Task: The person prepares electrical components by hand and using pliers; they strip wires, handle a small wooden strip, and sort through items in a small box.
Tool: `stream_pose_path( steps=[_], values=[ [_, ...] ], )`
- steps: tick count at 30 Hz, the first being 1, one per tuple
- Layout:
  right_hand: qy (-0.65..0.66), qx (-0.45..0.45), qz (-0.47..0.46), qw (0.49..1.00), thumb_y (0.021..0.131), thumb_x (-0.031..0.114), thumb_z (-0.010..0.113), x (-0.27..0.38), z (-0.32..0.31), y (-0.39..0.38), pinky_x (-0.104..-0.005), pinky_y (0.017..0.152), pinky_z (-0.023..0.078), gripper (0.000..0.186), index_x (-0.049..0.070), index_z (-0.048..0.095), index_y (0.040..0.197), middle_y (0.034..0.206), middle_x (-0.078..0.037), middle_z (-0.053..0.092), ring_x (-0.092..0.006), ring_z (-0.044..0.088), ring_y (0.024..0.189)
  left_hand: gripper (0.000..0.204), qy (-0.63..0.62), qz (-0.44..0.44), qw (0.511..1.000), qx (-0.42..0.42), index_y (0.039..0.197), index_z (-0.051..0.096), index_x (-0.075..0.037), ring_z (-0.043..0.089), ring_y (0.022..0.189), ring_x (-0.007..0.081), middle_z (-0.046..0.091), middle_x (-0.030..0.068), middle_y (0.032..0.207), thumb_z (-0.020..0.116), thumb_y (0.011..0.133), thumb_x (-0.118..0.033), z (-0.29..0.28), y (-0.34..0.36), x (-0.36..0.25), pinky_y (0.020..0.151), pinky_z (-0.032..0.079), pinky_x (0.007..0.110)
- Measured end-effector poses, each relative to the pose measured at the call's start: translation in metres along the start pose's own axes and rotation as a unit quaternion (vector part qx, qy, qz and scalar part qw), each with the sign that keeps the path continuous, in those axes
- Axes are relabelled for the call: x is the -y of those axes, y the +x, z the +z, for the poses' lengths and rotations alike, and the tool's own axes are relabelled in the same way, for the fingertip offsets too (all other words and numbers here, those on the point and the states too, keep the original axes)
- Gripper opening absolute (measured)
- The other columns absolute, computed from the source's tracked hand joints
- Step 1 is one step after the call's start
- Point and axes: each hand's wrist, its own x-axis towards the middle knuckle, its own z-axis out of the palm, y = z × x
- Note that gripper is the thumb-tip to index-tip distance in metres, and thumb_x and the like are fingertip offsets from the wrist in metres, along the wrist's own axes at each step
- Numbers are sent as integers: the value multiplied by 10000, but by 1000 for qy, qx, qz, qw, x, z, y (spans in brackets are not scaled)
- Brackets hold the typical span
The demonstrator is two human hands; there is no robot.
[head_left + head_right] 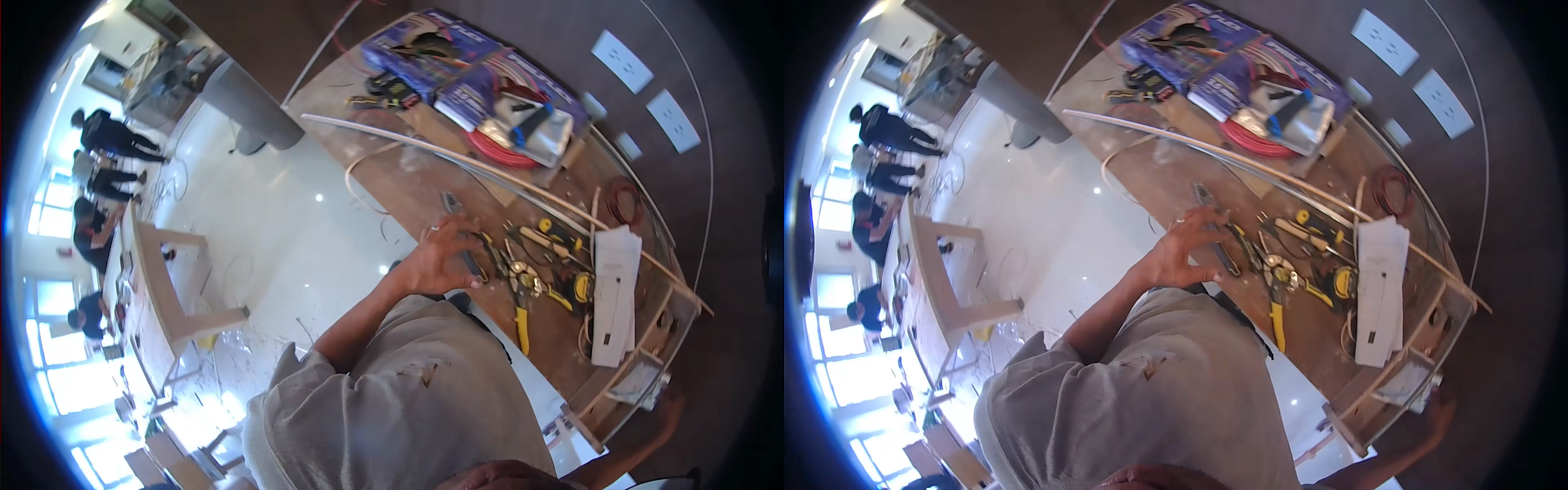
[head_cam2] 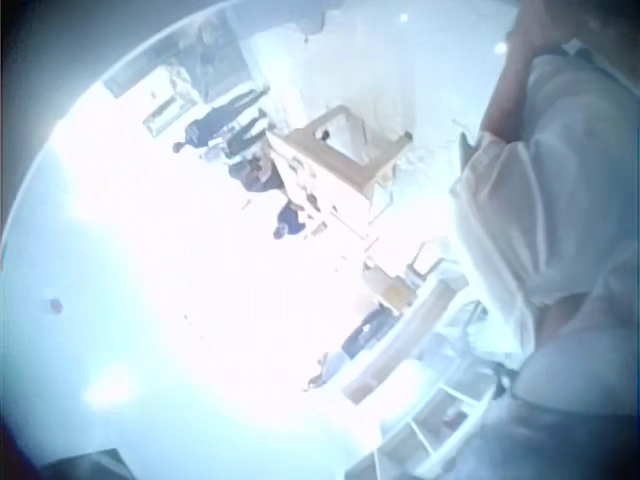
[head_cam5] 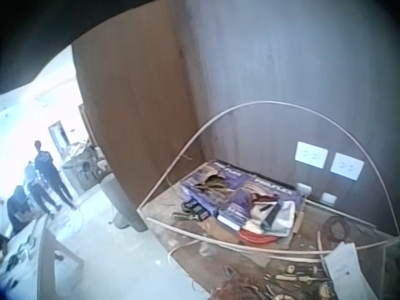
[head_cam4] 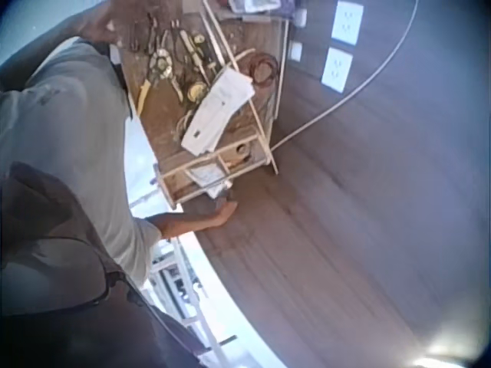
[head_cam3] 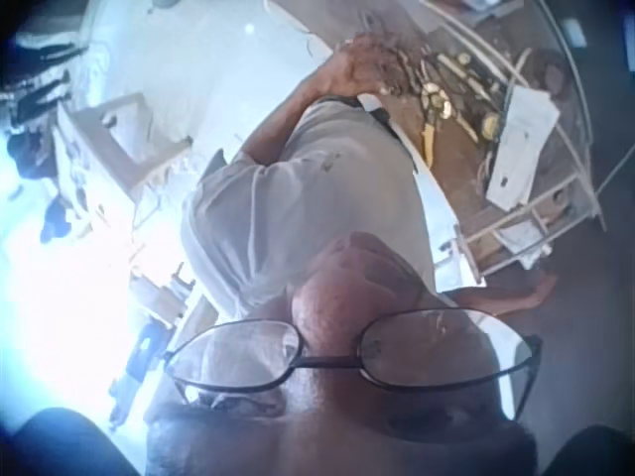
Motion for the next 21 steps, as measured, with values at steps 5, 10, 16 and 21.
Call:
stream_pose_path(
  steps=[5,10,16,21],
  values=[
    [-120,-121,-80,982,1017,258,621,181,-34,-2,-378,928,479,387,-55,655,1242,1197,-185,674,-283,605,1038,620,-29,-19,997,-75,1236,710,-30,501,1367,403,623,168,1370,888,742,-359,-36,-42,21,1158,362,520],
    [-20,-128,-250,959,1008,225,622,382,53,-45,-414,1122,405,318,-19,699,1195,1354,-202,649,-321,572,1313,505,-57,-51,987,-143,1203,715,-4,587,1281,359,696,170,1236,879,784,-233,-69,-68,61,1079,461,461],
    [248,96,-297,917,906,212,741,576,186,-120,-413,1028,501,256,-5,755,1041,1243,-202,707,-318,672,1176,399,-101,-162,966,-176,1154,733,-3,678,1138,314,716,177,1192,858,812,-164,-134,-104,132,1005,516,405],
    [251,247,-309,884,891,121,737,673,279,-152,-367,924,546,182,12,758,1035,1165,-162,740,-314,719,1050,289,-108,-227,954,-163,1118,759,-28,715,1027,219,770,109,1099,811,881,-186,-182,-130,216,895,550,375]
  ],
)
